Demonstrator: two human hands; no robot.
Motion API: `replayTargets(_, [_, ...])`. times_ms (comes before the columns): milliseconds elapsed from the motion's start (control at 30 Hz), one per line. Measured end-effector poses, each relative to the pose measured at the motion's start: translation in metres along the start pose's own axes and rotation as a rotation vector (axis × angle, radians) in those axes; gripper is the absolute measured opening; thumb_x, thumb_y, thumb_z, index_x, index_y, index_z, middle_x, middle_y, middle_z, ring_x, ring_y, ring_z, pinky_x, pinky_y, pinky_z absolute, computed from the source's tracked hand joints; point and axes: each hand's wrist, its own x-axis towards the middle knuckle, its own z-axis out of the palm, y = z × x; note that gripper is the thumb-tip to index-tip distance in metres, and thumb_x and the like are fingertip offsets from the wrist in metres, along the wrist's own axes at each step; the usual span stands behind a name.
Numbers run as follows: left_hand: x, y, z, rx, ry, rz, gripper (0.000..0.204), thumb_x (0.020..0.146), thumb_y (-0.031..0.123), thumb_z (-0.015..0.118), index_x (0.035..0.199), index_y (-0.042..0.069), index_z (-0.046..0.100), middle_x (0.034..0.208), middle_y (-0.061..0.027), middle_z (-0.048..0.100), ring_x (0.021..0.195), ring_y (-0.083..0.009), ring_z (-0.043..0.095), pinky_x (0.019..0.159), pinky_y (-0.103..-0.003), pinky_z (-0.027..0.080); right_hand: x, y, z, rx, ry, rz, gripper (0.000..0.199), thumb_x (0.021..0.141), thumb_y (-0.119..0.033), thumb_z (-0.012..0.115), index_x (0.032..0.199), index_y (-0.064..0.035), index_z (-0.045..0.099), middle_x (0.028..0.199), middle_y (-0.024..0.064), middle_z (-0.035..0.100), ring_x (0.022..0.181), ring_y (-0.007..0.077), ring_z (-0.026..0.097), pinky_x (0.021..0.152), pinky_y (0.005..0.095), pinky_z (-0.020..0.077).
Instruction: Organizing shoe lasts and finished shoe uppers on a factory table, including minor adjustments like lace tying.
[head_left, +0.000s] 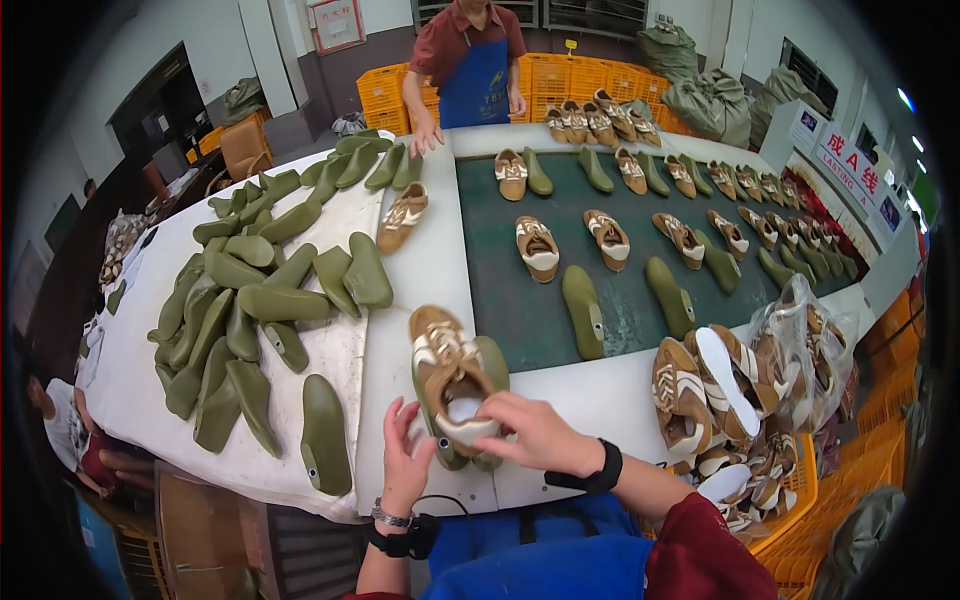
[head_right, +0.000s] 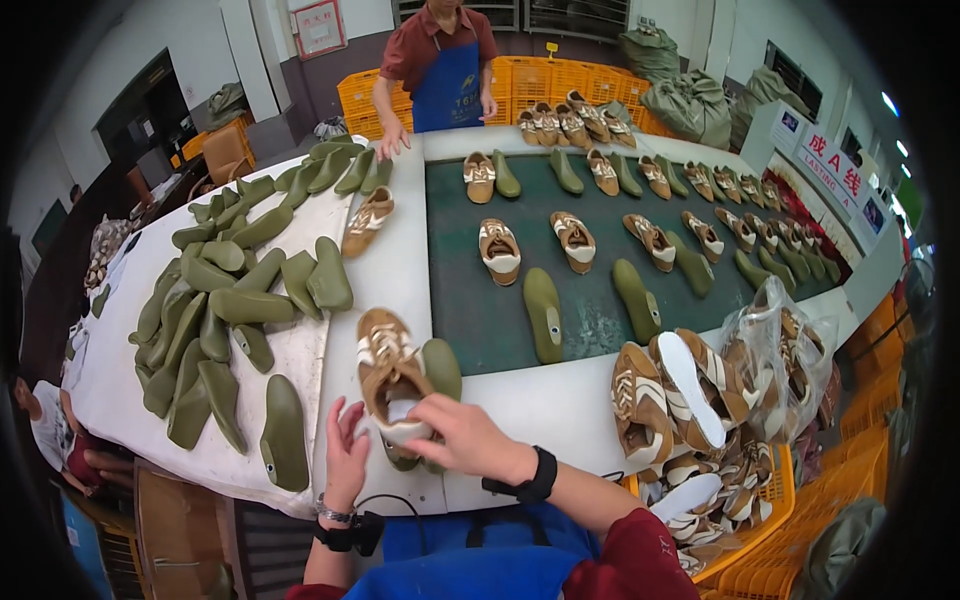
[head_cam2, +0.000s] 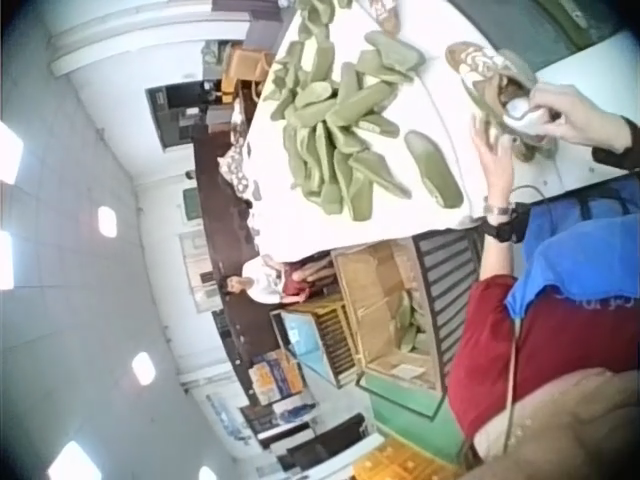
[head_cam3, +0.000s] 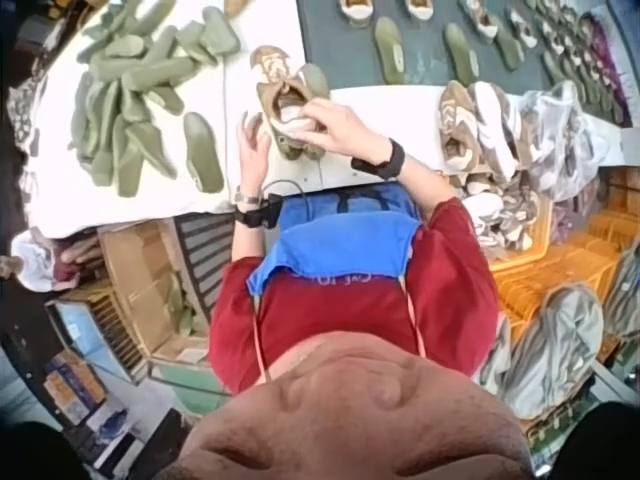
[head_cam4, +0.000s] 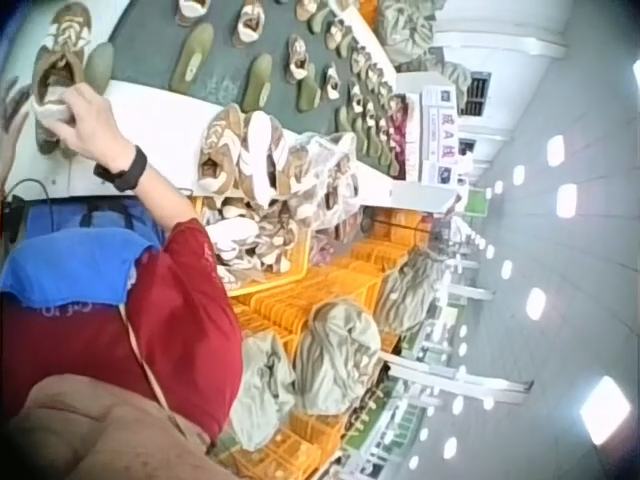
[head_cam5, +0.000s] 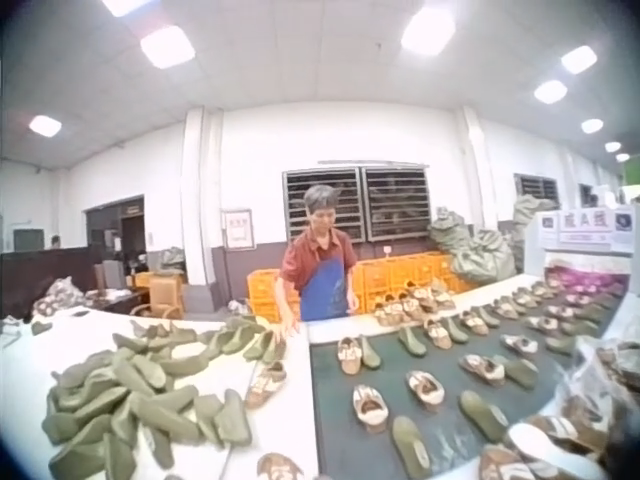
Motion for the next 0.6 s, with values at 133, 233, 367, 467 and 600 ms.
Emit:
replayTargets(133, [0.002,-0.002,-0.004,-0.619,-0.05,-0.21,0.08,0.086,0.014,0.059,0.147,0.006,0.008,0.143,-0.016,0.031,0.126,-0.0246,0.041,0.103,-0.035,0.036,0.004,-0.007,0.029,-0.025,-0.16,-0.203,0.032,0.082,-0.02,0.065,0.11,-0.0087,0.056,0.106,0.013,0.053,0.085,0.0322,0.06,0.069,0.0382,0.0516])
replayTargets(233, [0.01,-0.005,-0.012,-0.586,0.083,-0.21,0.073,0.084,0.003,0.051,0.147,0.007,0.013,0.139,-0.015,0.037,0.123,-0.0241,0.043,0.102,-0.034,0.037,0.007,-0.009,0.029,-0.14,0.067,-0.113,0.032,0.082,-0.024,0.065,0.111,-0.0123,0.056,0.103,0.011,0.055,0.081,0.0306,0.061,0.064,0.0378,0.0521])
replayTargets(367, [0.015,-0.005,-0.03,-0.684,0.297,-0.252,0.057,0.086,0.002,0.047,0.14,0.006,0.029,0.128,-0.0114,0.047,0.111,-0.0214,0.053,0.094,-0.033,0.045,-0.011,0.019,0.023,-0.627,-0.265,0.274,0.043,0.086,-0.04,0.057,0.123,-0.0175,0.052,0.075,0.0108,0.06,0.058,0.0313,0.061,0.051,0.0405,0.0491])
replayTargets(467, [0.015,-0.015,-0.043,-0.678,0.352,-0.249,0.058,0.086,0.002,0.047,0.141,0.007,0.028,0.128,-0.0105,0.047,0.112,-0.0207,0.052,0.094,-0.033,0.045,-0.017,0.047,0.049,-0.483,-0.255,0.329,0.044,0.088,-0.042,0.052,0.123,-0.0166,0.05,0.068,0.0147,0.061,0.062,0.0336,0.063,0.053,0.044,0.0489])
replayTargets(600, [0.008,-0.016,-0.053,-0.629,0.369,-0.223,0.059,0.085,0.001,0.046,0.141,0.006,0.028,0.131,-0.0107,0.044,0.117,-0.0209,0.048,0.098,-0.034,0.041,0.03,0.092,0.038,-0.541,-0.252,0.394,0.036,0.087,-0.033,0.052,0.118,-0.0144,0.052,0.069,0.0171,0.064,0.066,0.0362,0.064,0.056,0.0471,0.0497])
